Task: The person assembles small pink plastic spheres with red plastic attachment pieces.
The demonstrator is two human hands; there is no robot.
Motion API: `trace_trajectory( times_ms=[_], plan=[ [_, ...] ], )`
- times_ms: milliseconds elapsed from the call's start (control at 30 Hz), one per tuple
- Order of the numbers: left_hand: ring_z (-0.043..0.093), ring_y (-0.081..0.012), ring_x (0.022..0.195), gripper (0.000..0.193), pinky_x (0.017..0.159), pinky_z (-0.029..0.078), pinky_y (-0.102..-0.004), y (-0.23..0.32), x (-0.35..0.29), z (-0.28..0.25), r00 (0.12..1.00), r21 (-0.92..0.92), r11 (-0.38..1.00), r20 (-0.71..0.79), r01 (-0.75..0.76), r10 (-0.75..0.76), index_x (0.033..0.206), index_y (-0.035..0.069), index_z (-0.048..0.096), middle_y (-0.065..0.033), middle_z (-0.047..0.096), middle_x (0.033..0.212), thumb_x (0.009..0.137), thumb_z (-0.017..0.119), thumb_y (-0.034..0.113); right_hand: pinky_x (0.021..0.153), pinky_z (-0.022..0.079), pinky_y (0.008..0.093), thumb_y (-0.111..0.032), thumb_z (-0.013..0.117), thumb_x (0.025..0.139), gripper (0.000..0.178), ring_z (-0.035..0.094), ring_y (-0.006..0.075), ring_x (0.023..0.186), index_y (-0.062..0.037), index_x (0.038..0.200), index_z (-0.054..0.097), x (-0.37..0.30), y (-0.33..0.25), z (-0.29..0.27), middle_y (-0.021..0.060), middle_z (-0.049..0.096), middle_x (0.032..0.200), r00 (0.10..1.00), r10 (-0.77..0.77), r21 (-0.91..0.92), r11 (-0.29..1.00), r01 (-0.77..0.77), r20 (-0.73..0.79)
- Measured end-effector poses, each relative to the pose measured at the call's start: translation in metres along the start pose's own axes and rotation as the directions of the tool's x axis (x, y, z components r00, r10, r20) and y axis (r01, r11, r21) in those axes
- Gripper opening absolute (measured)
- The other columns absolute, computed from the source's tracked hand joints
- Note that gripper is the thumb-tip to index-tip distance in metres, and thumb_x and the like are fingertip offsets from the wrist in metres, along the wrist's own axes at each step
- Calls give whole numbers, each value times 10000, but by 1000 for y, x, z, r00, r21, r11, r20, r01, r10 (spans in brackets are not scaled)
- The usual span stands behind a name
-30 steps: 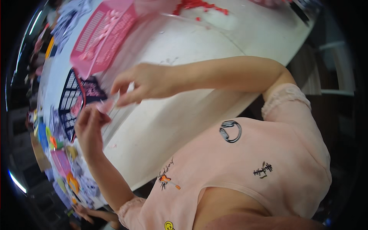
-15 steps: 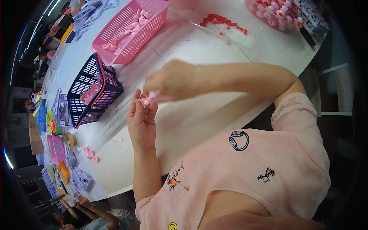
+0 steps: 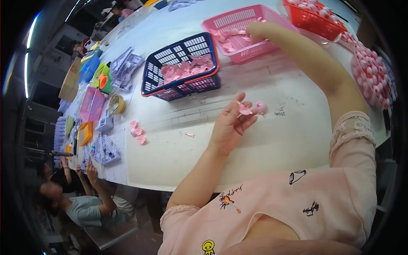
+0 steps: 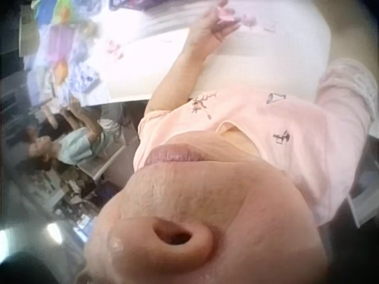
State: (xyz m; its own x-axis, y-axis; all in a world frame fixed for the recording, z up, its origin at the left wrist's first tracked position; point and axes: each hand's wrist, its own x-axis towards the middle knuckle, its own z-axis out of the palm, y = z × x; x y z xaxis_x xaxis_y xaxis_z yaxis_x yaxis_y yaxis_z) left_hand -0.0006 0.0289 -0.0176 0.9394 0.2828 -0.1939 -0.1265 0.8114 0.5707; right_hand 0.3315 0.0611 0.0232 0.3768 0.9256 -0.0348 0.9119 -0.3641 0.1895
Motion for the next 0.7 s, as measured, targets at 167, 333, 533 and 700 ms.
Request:
trace_trajectory(
  times_ms=[167, 333, 533, 700],
  plan=[
    [555, -232, 1005, 420, 876, 485, -299, -2, 3, 1, 998, -21, 999, -45, 37, -38, 1267, 49, 369, -114, 522, 1090, 889, 497, 180, 673, 464, 369, -189, 659, 640, 270, 612, 268, 748, -49, 871, 645, 12, -5, -3, 125, 639, 778, 991, -112, 104, 989, 104, 74],
    [533, -238, 1046, 390, 887, 481, -280, -1, 4, 12, 999, 44, 998, -38, 38, -36, 1248, 14, 394, -136, 506, 1126, 881, 499, 98, 696, 455, 368, -175, 669, 637, 282, 602, 282, 788, -12, 864, 633, 33, 14, 30, 142, 634, 813, 976, -219, 172, 961, 215, 4],
    [544, -221, 1029, 396, 880, 481, -261, 2, 3, 10, 999, 118, 992, -15, 45, -44, 1245, -3, 389, -138, 515, 1119, 880, 503, 102, 704, 458, 404, -210, 628, 673, 275, 594, 321, 800, -21, 872, 624, 27, 0, 22, 177, 622, 824, 975, -217, 193, 956, 220, -38],
    [544, -241, 1029, 380, 890, 482, -274, -1, 0, 11, 999, 87, 995, 10, 51, -52, 1238, 2, 402, -143, 510, 1129, 880, 497, 89, 710, 461, 432, -238, 596, 703, 275, 587, 353, 810, -27, 879, 617, 15, -3, 7, 206, 613, 834, 964, -235, 178, 951, 254, -122]
  ],
)
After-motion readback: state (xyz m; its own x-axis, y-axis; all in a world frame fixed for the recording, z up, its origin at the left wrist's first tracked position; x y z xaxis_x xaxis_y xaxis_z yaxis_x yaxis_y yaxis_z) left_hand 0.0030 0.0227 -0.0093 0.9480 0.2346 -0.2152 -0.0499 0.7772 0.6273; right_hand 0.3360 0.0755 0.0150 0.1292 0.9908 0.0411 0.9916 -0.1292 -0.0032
